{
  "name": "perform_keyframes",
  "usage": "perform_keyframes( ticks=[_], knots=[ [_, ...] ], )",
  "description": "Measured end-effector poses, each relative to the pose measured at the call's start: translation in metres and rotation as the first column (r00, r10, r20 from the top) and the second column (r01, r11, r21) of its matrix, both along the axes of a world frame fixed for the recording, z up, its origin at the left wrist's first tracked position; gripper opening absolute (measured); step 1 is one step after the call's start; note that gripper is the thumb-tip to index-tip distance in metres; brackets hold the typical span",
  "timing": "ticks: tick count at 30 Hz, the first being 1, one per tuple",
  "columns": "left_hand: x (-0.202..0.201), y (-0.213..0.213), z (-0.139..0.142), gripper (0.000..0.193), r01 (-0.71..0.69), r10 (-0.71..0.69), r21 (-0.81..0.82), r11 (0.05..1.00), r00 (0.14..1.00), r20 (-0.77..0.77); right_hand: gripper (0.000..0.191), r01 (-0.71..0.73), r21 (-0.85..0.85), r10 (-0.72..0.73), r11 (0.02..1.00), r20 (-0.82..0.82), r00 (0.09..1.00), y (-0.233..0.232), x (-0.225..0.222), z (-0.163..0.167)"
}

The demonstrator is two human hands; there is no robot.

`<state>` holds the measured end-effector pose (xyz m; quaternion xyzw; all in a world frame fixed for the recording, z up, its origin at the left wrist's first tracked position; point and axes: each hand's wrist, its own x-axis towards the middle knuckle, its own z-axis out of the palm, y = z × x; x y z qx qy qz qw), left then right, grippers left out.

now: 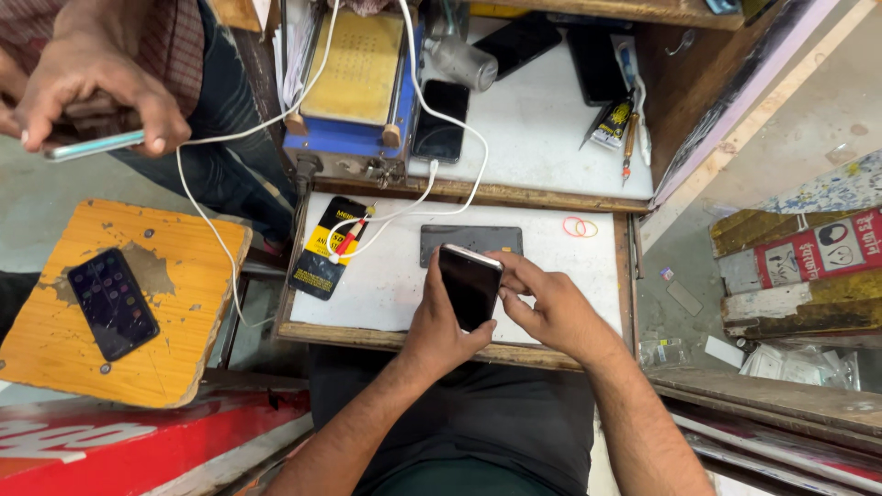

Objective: The person disassembles a smartphone by prying open the back cover, detaching internal components, and removing the battery. The person then reassembles the phone by reconnecting components and closing the back cover.

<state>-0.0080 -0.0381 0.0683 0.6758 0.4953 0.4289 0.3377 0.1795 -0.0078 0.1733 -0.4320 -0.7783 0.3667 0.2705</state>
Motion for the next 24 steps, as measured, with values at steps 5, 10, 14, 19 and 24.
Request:
perform_keyframes(
  ticks=[5, 10, 14, 19, 24],
  knots=[
    [-0.014, 0.008, -0.002, 0.13, -0.006, 0.013, 0.088, 0.996, 0.996, -0.083, 0.042, 0.052, -0.02, -0.052, 0.998, -0.006, 0.999, 0.006, -0.003, -0.008],
    [-0.023, 0.017, -0.007, 0.126, -0.008, 0.045, 0.225, 0.974, 0.986, -0.158, 0.037, 0.017, 0.042, -0.018, 0.999, 0.033, 0.999, 0.018, -0.001, -0.013],
    [-0.024, 0.019, -0.007, 0.121, 0.006, 0.056, 0.285, 0.958, 0.976, -0.211, 0.038, 0.003, 0.062, -0.007, 0.998, 0.06, 0.998, 0.017, 0.01, -0.012],
    [-0.032, 0.028, -0.005, 0.119, 0.054, 0.067, 0.42, 0.906, 0.961, -0.268, 0.037, -0.028, 0.031, 0.025, 0.999, 0.083, 0.996, 0.021, 0.017, -0.014],
    [-0.034, 0.028, -0.006, 0.116, 0.101, 0.044, 0.449, 0.888, 0.953, -0.3, 0.036, -0.049, 0.038, 0.044, 0.998, 0.128, 0.991, 0.019, 0.026, -0.018]
  ],
)
